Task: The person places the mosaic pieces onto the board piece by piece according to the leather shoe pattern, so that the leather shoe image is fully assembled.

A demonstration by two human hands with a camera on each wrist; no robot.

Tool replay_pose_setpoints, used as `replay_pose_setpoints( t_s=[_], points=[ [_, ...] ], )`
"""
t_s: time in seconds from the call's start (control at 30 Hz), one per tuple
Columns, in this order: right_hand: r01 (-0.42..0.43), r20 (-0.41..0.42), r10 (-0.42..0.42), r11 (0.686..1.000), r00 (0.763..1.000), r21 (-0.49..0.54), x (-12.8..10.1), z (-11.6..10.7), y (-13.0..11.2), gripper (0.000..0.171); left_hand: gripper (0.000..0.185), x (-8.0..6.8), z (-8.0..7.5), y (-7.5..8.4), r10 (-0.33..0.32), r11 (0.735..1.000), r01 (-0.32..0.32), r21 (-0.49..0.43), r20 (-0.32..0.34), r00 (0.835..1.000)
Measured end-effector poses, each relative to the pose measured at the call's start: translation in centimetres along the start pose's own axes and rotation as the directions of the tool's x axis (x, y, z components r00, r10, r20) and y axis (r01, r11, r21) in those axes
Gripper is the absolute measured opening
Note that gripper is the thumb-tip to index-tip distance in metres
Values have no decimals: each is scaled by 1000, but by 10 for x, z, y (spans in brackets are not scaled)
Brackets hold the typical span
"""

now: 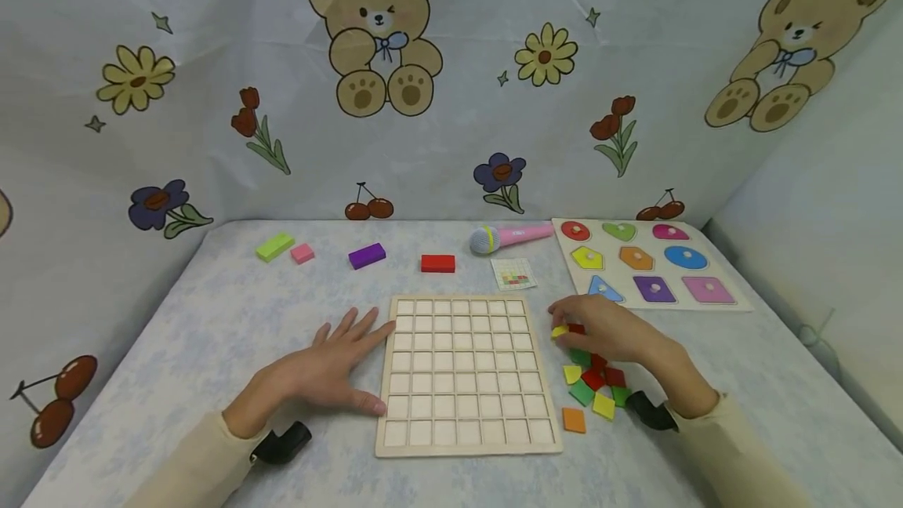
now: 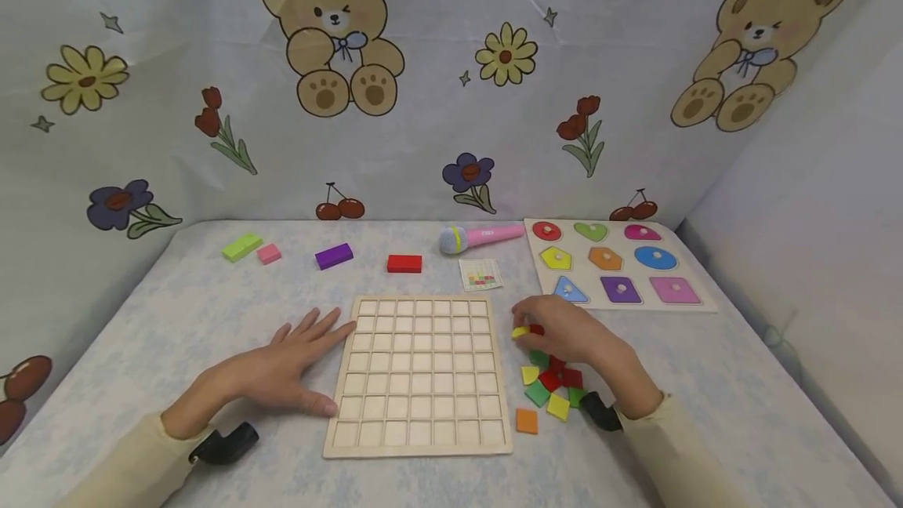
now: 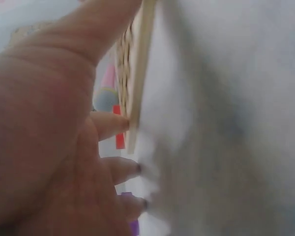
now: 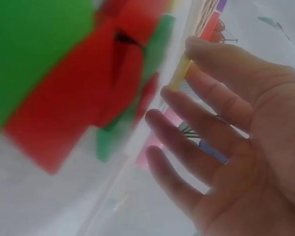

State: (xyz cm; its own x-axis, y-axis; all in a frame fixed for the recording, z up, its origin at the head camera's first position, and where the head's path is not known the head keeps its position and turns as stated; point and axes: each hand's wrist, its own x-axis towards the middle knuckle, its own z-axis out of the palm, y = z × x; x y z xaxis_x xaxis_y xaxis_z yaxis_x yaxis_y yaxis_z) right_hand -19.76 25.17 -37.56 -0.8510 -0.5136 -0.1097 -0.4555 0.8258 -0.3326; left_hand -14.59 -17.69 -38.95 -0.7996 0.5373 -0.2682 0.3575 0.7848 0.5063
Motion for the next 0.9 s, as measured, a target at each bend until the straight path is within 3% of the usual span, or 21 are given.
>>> replay_pose_setpoints(
  t_s=[0.17,0.33,0.53,0.73,0.9],
  points=[
    [-23,-1,23,1000,1000,-11,5,-5,-10,19,121,1,-5,5,-26,1000,26,-1,-17,1000],
    [-20,8,20,1000,1000,8,8,-9,-23,15,127,10,-4,9,-18,1000,18,6,15,1000],
    [75,11,-75,997,997,20,22,-3,-51,11,131,17,-4,13,-45,999,45,7,42,998],
    [193,23,-193,981,981,4,43,11,-81,10,131,16,-3,12,-64,998,63,16,54,996],
    [206,54,-204,978,977,-21,55,17,-108,10,129,15,-4,13,-48,999,47,18,56,997]
  ],
)
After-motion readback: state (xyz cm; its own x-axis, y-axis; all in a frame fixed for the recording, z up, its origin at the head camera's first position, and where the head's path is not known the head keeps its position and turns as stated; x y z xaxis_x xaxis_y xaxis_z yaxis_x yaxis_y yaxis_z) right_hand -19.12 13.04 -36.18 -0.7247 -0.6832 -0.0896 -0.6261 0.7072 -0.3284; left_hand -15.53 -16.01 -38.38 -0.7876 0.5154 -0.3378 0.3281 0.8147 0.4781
